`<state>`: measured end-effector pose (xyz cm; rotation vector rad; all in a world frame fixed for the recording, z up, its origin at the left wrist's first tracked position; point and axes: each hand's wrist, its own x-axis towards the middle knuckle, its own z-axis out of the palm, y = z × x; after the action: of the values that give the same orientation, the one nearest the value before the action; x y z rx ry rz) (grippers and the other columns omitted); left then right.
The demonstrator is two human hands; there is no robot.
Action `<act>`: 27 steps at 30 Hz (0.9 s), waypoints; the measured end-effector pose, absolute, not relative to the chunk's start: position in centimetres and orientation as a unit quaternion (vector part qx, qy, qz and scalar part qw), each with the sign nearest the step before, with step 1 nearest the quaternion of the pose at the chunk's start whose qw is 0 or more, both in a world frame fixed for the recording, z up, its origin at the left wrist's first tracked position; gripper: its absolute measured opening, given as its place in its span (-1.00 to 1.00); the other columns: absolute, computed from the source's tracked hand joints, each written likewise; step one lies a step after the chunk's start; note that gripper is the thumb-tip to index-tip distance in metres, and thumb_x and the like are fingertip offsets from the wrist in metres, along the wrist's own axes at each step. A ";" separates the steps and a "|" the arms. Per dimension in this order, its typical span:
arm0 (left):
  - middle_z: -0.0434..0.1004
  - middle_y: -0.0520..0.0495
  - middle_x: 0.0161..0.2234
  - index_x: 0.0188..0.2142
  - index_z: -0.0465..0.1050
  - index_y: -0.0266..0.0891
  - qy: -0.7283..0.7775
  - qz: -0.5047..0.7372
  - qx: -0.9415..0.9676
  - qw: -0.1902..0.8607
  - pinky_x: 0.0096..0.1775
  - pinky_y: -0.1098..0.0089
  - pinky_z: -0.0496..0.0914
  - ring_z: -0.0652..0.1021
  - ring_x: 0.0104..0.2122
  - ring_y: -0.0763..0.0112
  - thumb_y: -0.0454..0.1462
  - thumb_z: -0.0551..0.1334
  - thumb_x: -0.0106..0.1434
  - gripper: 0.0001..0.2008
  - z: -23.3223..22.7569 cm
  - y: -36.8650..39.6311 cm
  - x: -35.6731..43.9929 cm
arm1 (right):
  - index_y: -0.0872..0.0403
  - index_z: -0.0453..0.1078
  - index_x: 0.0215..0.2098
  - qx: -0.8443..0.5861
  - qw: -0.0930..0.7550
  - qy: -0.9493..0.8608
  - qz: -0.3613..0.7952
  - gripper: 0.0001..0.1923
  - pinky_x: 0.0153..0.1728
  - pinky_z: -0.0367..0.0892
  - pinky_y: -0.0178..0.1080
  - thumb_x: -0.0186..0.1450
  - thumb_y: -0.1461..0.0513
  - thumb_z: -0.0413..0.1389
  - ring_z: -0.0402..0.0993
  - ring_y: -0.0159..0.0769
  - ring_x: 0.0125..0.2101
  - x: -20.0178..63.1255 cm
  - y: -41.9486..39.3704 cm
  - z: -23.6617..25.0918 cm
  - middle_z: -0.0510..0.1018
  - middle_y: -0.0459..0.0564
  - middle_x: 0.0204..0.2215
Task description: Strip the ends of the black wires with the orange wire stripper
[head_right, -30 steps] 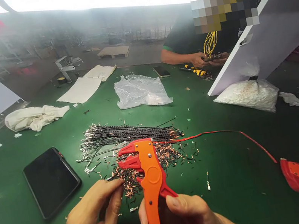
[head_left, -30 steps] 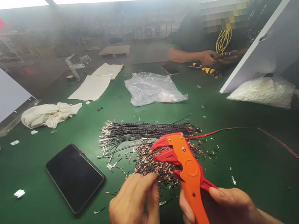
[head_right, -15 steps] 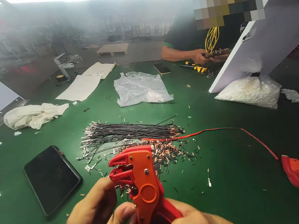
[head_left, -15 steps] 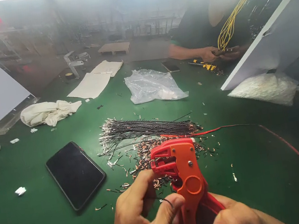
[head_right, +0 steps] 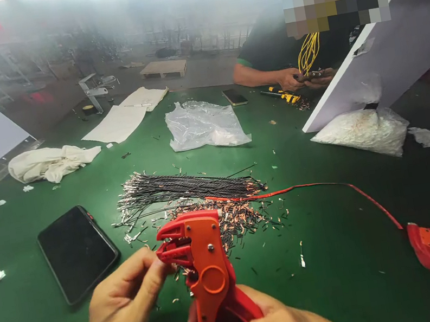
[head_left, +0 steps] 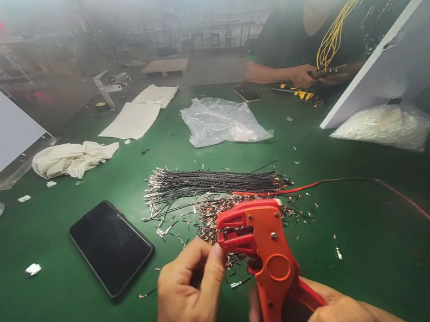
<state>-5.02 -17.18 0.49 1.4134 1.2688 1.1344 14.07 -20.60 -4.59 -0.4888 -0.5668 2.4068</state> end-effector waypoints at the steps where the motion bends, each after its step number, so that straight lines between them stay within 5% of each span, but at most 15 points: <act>1: 0.33 0.06 -0.64 -0.54 0.41 -0.25 0.491 0.441 0.598 0.454 -0.60 0.55 0.23 0.33 -0.63 0.57 -0.11 0.19 0.33 -0.64 0.4 -17.3 -5.1 | 0.25 0.48 -0.12 -0.177 0.304 -0.203 0.914 -0.50 -0.30 0.29 -0.31 -0.06 0.26 0.23 0.53 -0.23 -0.33 14.1 -20.6 -4.7 0.63 0.15 -0.35; 5: 0.46 -0.04 -0.50 -0.15 0.46 -0.22 0.405 0.411 0.654 0.488 -0.50 0.45 0.42 0.47 -0.56 0.45 -0.02 0.06 0.41 -0.64 0.1 -17.7 -4.8 | 0.21 0.46 -0.23 -0.157 0.299 -0.190 0.922 -0.59 -0.30 0.30 -0.26 -0.09 0.27 0.16 0.53 -0.18 -0.39 14.0 -20.3 -4.5 0.59 0.09 -0.48; 8: 0.48 -0.18 -0.33 0.05 0.35 -0.24 0.391 0.408 0.723 0.397 -0.35 0.35 0.51 0.53 -0.40 0.35 0.02 -0.07 0.43 -0.53 -0.4 -17.5 -4.8 | 0.25 0.43 -0.13 -0.148 0.285 -0.194 0.927 -0.47 -0.23 0.32 -0.18 -0.09 0.24 0.11 0.53 -0.16 -0.39 14.1 -19.8 -3.9 0.59 0.13 -0.43; 12: 0.41 -0.18 -0.24 0.10 0.29 -0.23 0.402 0.406 0.786 0.235 -0.39 0.50 0.49 0.50 -0.31 0.41 -0.28 -0.07 0.45 -0.69 -0.6 -17.2 -5.5 | 0.30 0.44 -0.08 -0.121 0.288 -0.176 0.933 -0.42 -0.27 0.33 -0.20 -0.08 0.23 0.09 0.52 -0.19 -0.44 14.2 -19.3 -3.6 0.62 0.19 -0.40; 16: 0.40 -0.23 -0.10 0.22 0.14 -0.24 0.418 0.382 0.810 0.155 -0.40 0.58 0.46 0.50 -0.20 0.41 -0.49 -0.04 0.31 -0.51 0.2 -16.9 -6.4 | 0.30 0.46 -0.10 -0.112 0.308 -0.157 0.932 -0.44 -0.36 0.32 -0.28 -0.08 0.26 0.09 0.52 -0.25 -0.46 14.1 -19.1 -3.8 0.64 0.22 -0.36; 20: 0.41 -0.03 -0.36 -0.09 0.35 -0.20 0.404 0.342 0.844 0.088 -0.41 0.52 0.41 0.46 -0.40 0.46 -0.47 0.03 0.32 -0.74 1.0 -16.3 -7.4 | 0.30 0.43 -0.09 -0.109 0.310 -0.137 0.934 -0.44 -0.36 0.30 -0.31 -0.07 0.23 0.07 0.54 -0.21 -0.39 14.2 -19.1 -4.0 0.63 0.23 -0.36; 27: 0.40 0.07 -0.48 -0.19 0.36 -0.17 0.313 0.329 0.882 0.126 -0.47 0.53 0.34 0.45 -0.49 0.52 -0.38 0.00 0.41 -0.81 1.5 -16.0 -7.3 | 0.34 0.40 -0.16 -0.135 0.276 -0.137 0.942 -0.43 -0.42 0.30 -0.29 -0.10 0.18 0.06 0.49 -0.22 -0.44 14.5 -18.9 -3.5 0.54 0.22 -0.41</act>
<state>-7.28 -15.98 1.52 2.5677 0.9114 0.9587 14.51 -18.93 -3.53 -0.3629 -0.3682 2.5301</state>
